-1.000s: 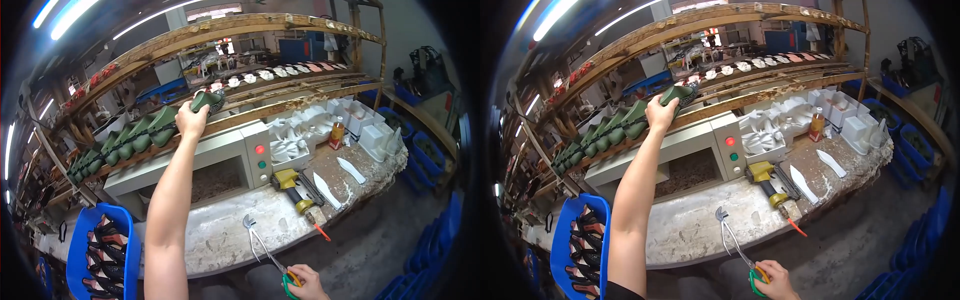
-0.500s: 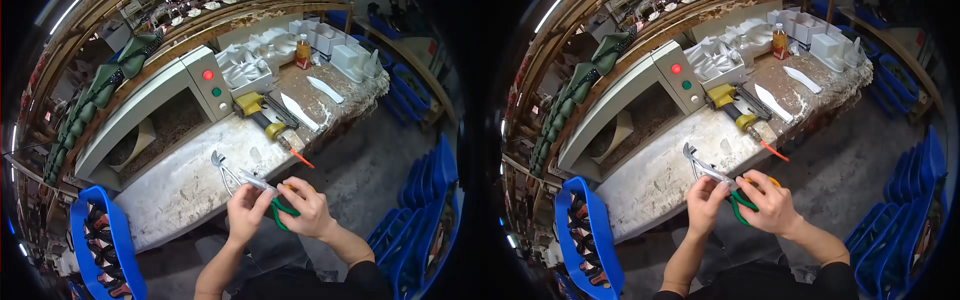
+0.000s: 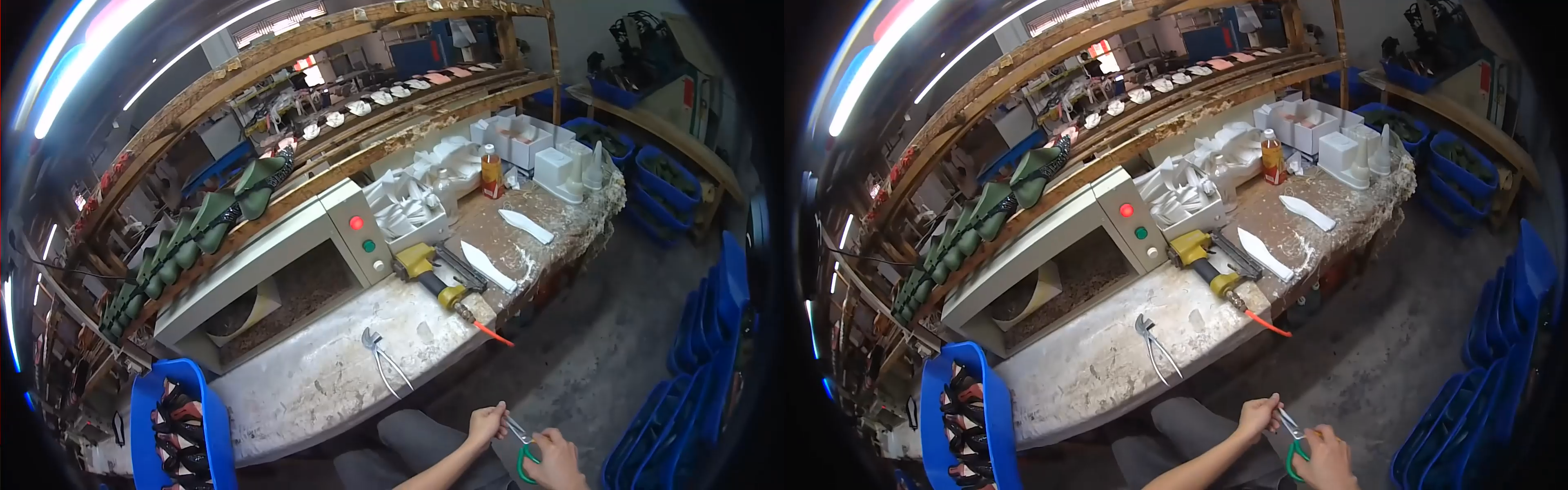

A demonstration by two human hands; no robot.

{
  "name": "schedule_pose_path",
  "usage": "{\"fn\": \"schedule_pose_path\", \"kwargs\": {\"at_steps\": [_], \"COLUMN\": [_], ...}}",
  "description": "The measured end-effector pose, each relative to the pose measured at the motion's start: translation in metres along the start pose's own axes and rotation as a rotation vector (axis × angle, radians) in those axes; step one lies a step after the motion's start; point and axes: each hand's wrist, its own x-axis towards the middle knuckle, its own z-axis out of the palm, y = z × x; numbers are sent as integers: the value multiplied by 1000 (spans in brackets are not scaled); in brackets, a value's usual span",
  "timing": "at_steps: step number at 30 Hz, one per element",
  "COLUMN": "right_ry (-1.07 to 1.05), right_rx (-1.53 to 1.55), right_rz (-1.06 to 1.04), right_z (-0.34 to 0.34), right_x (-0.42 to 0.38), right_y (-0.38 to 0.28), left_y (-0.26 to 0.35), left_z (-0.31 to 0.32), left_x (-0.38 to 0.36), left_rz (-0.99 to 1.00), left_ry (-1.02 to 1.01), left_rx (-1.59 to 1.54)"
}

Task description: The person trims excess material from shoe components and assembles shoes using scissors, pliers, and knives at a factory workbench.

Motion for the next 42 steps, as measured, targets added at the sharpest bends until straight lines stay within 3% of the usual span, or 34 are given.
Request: {"fn": "schedule_pose_path", "kwargs": {"at_steps": [3,4,6,8,9,10,12,17,22,25,27,29,30,32,34,36,38,40,42], "right_ry": [-108,-89,53,170,270,218,316,228,190,139,91,117,140,214,291,259,231,316,387], "right_rx": [-89,-99,-95,-78,-45,-19,20,-7,-58,-15,67,80,97,131,193,244,308,146,-36], "right_rz": [202,253,146,55,-36,-10,-174,-307,-335,-352,-89,-131,-136,-145,-313,-345,-442,-501,-477], "right_z": [-10,-14,-17,-33,-42,-44,-34,-26,-27,-36,-45,-46,-49,-54,-44,-27,7,51,97], "right_x": [-16,-18,-12,3,12,3,26,38,36,31,28,47,56,78,115,161,231,294,337], "right_y": [20,27,39,23,8,-2,-4,-28,-38,-18,-12,-29,-39,-60,-92,-115,-134,-167,-160], "left_y": [-43,-65,-95,-5,13,23,43,76,71,49,17,-29,-28,-16,13,16,38,55,84], "left_z": [-1,-5,-6,-3,-1,2,12,4,-12,-10,1,-12,0,6,-11,-39,-71,-116,-149], "left_x": [28,33,57,-5,-19,-41,-60,-88,-83,-45,-10,31,17,-17,-50,-74,-125,-173,-244], "left_rz": [-110,90,548,458,334,285,299,280,264,201,298,428,493,669,564,665,729,880,852], "left_ry": [31,-12,217,5,49,48,18,-65,32,115,122,-143,-48,76,-17,44,102,137,310], "left_rx": [91,95,523,590,445,228,-229,-245,-129,-222,-3,621,732,668,714,690,453,410,578]}}
